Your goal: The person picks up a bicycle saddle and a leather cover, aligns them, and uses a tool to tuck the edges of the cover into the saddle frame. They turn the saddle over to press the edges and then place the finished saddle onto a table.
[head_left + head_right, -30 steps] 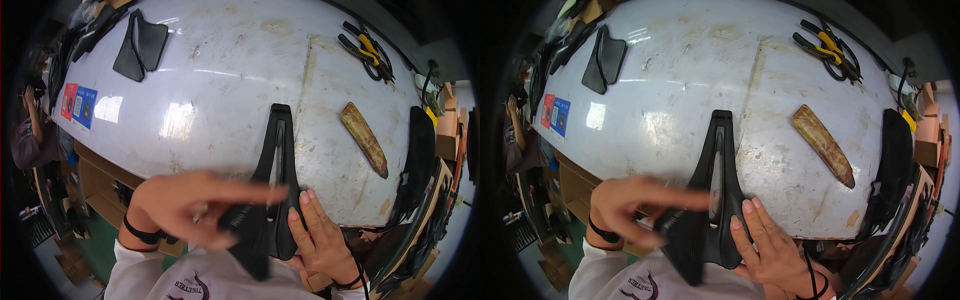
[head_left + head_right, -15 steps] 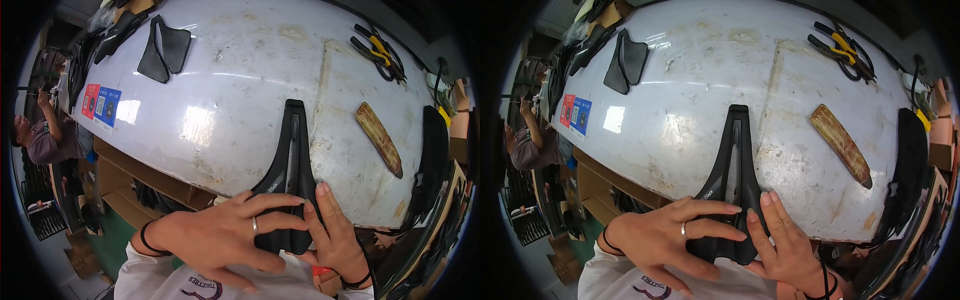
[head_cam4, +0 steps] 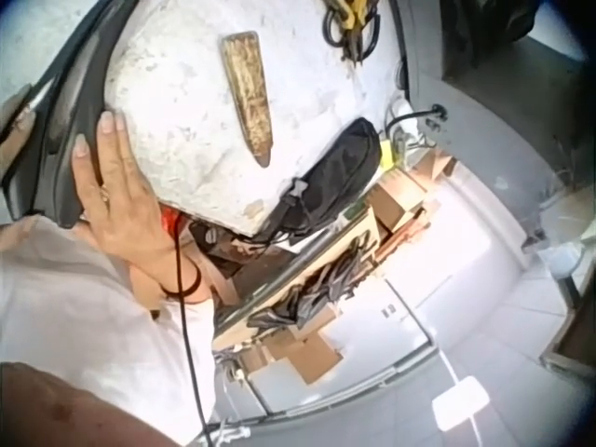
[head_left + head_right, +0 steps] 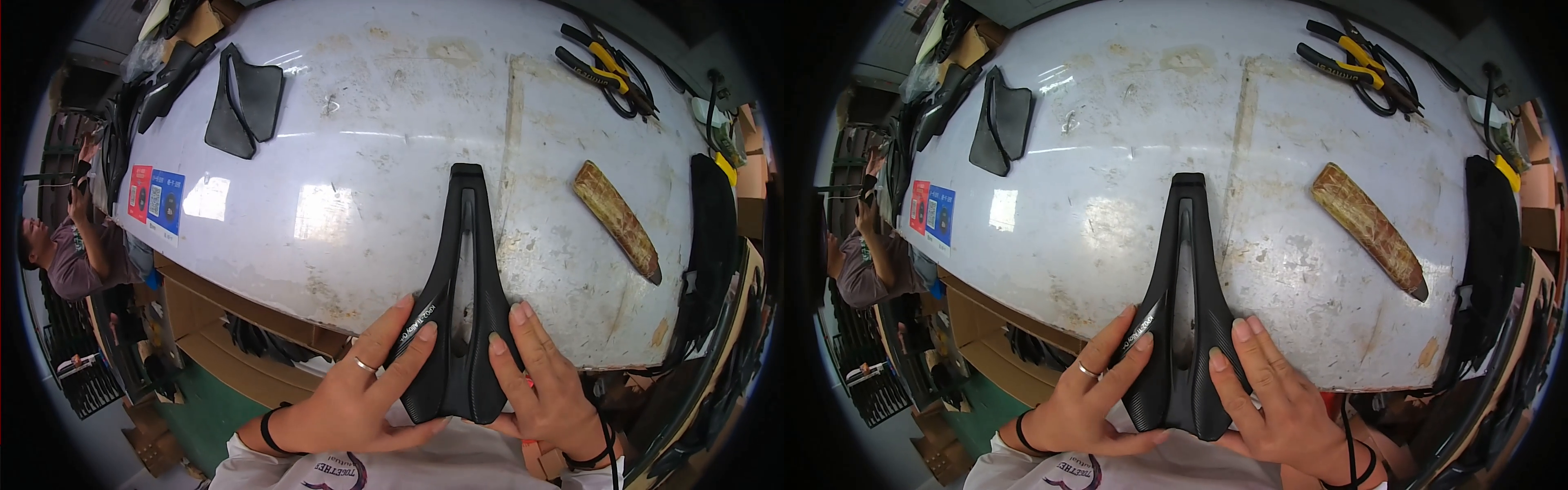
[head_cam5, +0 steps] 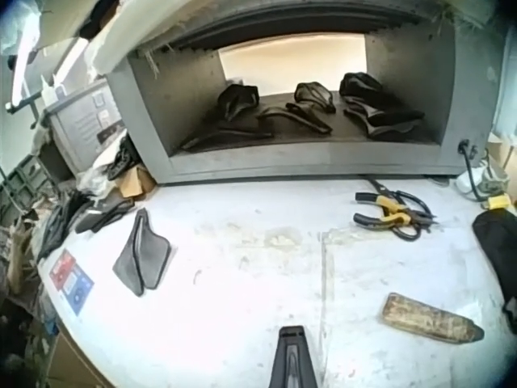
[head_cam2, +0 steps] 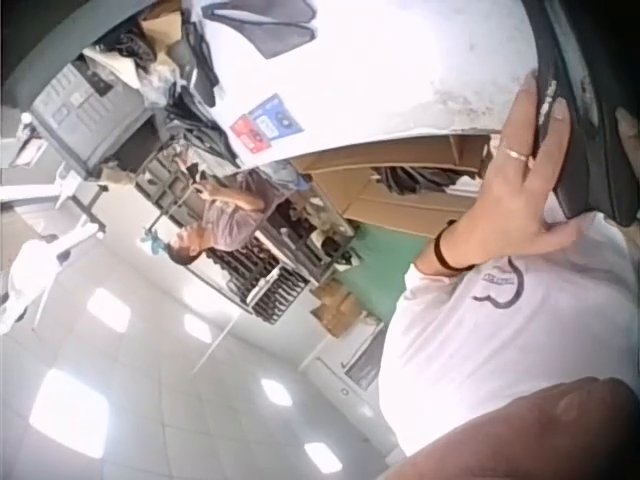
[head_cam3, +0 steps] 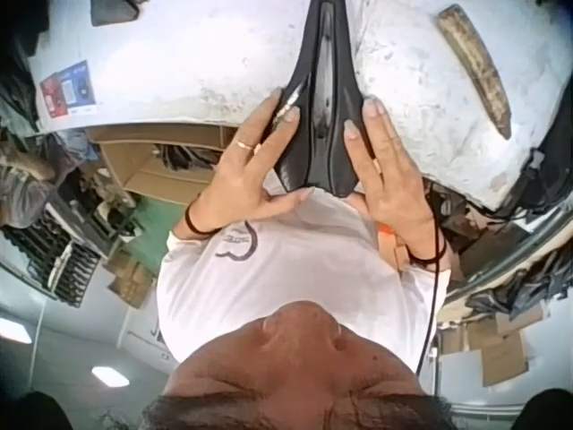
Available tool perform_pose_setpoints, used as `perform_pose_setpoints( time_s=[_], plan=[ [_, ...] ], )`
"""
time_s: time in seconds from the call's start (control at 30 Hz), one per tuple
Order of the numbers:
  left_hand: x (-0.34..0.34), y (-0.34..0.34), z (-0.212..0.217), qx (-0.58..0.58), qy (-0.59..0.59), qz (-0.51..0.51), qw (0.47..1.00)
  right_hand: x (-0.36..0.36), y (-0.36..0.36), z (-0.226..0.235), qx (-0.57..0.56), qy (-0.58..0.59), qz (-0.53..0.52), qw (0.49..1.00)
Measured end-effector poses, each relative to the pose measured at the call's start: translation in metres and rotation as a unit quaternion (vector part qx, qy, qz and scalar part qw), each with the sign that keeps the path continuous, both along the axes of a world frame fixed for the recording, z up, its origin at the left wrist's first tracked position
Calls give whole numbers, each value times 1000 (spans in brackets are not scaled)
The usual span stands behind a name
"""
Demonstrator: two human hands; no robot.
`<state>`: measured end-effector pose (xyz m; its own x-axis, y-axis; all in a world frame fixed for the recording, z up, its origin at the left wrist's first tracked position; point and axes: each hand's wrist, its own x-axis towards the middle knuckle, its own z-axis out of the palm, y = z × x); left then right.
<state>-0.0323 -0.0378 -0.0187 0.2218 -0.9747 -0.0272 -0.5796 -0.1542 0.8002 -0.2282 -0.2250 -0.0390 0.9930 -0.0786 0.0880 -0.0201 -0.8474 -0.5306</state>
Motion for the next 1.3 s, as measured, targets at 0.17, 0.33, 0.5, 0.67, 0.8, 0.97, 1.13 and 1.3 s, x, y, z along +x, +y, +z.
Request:
perform_pose_setpoints(
  time_s=[0.17,0.33,0.5,0.67,0.8,0.97,1.13,1.3],
  plan=[
    [0,-3,2,9,-49,-16,999,-2,1,-3,-8,-6,-3,1000],
    [7,-5,-4,7,-69,-57,996,-1,0,-2,-13,-1,-9,1000],
    [8,-5,-4,19,-122,-78,989,4,5,2,-41,-4,-21,999],
    [10,-12,6,36,-115,-81,989,4,8,4,-21,-7,-34,999],
    [9,3,-25,-86,-45,20,995,5,11,-2,26,-54,-56,997],
    [23,8,1,81,539,225,807,-19,22,7,74,-73,-14,994],
    [26,8,-11,115,590,146,786,-36,32,13,36,-75,58,995],
    [10,8,-11,78,589,163,788,-41,37,20,46,-41,45,997]
  ],
)
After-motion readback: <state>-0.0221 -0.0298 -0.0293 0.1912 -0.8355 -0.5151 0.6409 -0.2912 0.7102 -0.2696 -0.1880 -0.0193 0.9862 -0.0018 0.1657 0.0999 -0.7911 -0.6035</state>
